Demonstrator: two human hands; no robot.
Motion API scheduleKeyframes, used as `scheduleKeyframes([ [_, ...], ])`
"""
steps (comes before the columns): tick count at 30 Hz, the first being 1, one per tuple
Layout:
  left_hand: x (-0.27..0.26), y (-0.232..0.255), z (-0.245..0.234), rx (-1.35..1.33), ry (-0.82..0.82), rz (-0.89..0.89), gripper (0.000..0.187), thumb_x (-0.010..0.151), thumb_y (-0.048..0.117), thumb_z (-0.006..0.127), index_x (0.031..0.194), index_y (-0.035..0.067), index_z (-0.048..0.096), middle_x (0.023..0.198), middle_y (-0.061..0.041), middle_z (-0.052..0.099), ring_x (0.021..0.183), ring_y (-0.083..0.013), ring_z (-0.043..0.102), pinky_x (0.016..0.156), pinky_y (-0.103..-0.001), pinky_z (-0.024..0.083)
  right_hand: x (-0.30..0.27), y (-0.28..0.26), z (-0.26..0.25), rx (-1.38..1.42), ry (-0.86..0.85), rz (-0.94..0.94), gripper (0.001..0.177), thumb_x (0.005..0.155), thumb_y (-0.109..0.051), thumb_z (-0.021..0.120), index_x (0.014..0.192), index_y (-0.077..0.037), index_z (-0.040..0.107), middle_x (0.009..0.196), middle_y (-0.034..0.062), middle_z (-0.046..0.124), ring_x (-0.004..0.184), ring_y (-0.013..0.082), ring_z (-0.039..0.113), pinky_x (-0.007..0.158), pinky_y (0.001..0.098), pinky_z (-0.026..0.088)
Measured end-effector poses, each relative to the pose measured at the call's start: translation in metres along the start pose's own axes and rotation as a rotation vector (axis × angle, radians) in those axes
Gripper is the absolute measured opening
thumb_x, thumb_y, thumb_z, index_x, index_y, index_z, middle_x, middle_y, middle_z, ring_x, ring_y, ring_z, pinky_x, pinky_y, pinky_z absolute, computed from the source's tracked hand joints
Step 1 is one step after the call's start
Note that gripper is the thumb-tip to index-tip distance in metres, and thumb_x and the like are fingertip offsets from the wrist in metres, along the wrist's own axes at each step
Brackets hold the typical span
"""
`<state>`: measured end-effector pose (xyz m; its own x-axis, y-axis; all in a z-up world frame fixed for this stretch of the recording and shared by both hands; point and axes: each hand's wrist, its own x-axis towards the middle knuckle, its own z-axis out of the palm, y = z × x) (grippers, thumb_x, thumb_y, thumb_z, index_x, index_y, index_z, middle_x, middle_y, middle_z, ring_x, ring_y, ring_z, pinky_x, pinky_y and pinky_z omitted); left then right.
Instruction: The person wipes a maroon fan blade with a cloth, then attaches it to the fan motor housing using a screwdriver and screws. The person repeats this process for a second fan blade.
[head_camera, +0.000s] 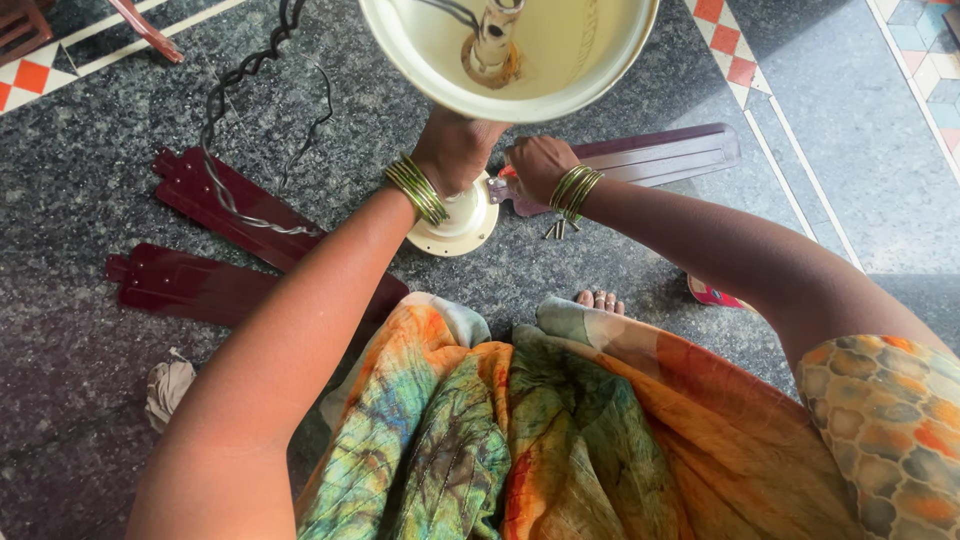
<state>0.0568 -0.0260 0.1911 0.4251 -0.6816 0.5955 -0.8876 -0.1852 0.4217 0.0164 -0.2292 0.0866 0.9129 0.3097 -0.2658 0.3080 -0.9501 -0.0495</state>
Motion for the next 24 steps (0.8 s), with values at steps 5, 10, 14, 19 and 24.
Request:
scheduleKeyframes([
  [5,0.003,0.002,-0.002,0.011,0.024,0.049,0.025,0.096,0.004,0.064,0.12,0.001,0.072,0.121,-0.018,0.071,0.116,-0.0353,0.067,0.102,-0.045,0.053,0.011,0.003,0.013,0.016,0.007,-0.024,0.035,0.088,-0.028,0.076,0.101,0.003,0.067,0.083,0.0168,0.071,0.066,0.0268,0.07,0.057,0.041,0.061],
  [10,0.008,0.006,-0.001,-0.019,0.023,0.067,0.026,0.096,0.003,0.063,0.121,0.001,0.071,0.122,-0.019,0.071,0.116,-0.0345,0.068,0.101,-0.043,0.054,0.019,-0.007,0.01,-0.167,-0.03,-0.1,0.016,0.08,-0.015,0.077,0.086,-0.002,0.071,0.08,0.0155,0.072,0.069,0.0259,0.071,0.061,0.0388,0.062],
  [14,0.005,0.004,0.002,-0.108,-0.004,0.021,0.025,0.098,0.003,0.062,0.121,0.0,0.071,0.122,-0.019,0.072,0.115,-0.0334,0.069,0.1,-0.041,0.055,0.015,-0.016,0.002,-0.195,-0.196,-0.12,0.012,0.072,-0.015,0.08,0.077,-0.008,0.072,0.073,0.0103,0.07,0.07,0.0242,0.071,0.063,0.0379,0.061],
  [19,-0.004,-0.005,0.011,0.03,-0.021,0.062,0.025,0.096,0.004,0.062,0.118,0.0,0.073,0.118,-0.019,0.073,0.112,-0.0347,0.069,0.099,-0.043,0.055,0.02,-0.01,0.005,-0.282,0.01,-0.183,0.009,0.079,-0.017,0.078,0.076,-0.011,0.073,0.07,0.0062,0.07,0.069,0.0222,0.069,0.071,0.0394,0.059],
  [24,-0.004,-0.008,0.014,0.068,-0.043,0.075,0.024,0.096,0.005,0.06,0.115,0.0,0.073,0.116,-0.02,0.073,0.111,-0.0355,0.069,0.099,-0.044,0.054,0.036,-0.007,0.024,-0.14,0.391,-0.158,0.012,0.073,-0.022,0.078,0.075,-0.011,0.074,0.083,0.0062,0.074,0.087,0.0238,0.071,0.084,0.0411,0.057],
])
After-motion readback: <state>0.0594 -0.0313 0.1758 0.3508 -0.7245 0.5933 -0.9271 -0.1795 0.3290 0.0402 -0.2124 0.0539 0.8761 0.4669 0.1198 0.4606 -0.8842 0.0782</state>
